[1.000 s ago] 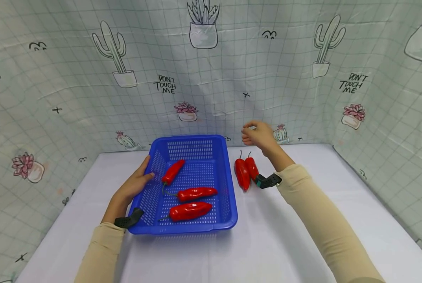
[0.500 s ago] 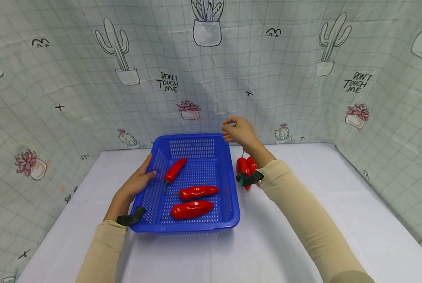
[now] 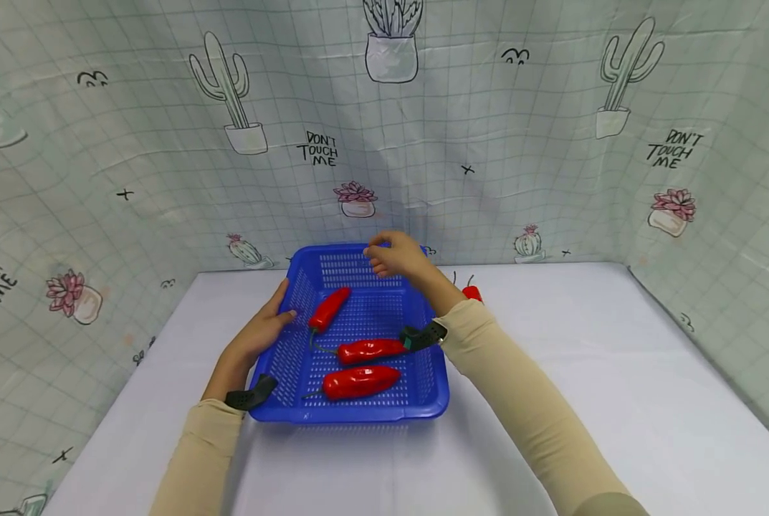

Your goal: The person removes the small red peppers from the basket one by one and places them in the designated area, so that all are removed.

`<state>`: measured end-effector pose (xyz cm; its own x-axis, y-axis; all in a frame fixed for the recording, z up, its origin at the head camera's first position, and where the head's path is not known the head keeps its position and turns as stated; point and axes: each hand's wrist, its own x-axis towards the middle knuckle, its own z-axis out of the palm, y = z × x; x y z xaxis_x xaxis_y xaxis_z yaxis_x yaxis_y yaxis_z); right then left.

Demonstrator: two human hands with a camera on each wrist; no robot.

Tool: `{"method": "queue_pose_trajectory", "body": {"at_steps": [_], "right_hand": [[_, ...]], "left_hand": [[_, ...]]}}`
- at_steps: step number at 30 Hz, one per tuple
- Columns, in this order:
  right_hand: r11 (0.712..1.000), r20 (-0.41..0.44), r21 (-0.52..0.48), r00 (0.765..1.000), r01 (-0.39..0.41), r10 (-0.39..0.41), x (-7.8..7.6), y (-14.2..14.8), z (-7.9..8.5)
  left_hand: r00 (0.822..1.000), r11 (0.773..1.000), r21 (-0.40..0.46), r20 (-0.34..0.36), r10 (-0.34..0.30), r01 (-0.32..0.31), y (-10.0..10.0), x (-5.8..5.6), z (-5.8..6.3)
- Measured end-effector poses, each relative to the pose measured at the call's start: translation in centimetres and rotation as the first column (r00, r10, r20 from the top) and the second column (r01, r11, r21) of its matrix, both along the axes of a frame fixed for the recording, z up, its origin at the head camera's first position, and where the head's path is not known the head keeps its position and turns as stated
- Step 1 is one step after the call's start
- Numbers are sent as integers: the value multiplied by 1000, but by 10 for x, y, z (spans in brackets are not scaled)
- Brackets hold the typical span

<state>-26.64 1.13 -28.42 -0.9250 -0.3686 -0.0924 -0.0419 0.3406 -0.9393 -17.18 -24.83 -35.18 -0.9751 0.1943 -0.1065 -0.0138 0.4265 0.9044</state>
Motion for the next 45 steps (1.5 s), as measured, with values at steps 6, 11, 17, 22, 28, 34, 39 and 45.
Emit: {"method": "queue_pose_trajectory", "body": {"at_steps": [6,11,17,22,28,34,39,45], "right_hand": [[999,31,38,999,-39,38,6,-16,-6],[997,75,28,995,-74,72,15,-28,-7],[998,117,0,991,-60,60,17,-41,-11],[1000,144,7,989,-25,24,9,-50,-19],[998,149,54,989,-22,14,-1,-61,-40],[1000,196,26,981,8,-12,7,-63,-42],[998,206,22,977,57,-61,6,-66,-46],[995,242,25,965,100,-103,5,-74,-57]], "left_hand": [[1000,1000,-18,-7,10,-10,0,0,-2],[1000,1000,-21,-4,12,-12,0,-1,-3],[1000,1000,-18,-3,11,-11,0,-2,-4],[1000,1000,-21,-10,14,-14,-1,-3,-4],[1000,1000,-23,-4,18,-18,-2,-4,-5],[1000,1000,-2,-5,12,-12,-3,-6,-4],[1000,1000,5,-3,11,-11,-4,-7,-4],[1000,1000,27,5,0,-1,-4,-4,-5]]}}
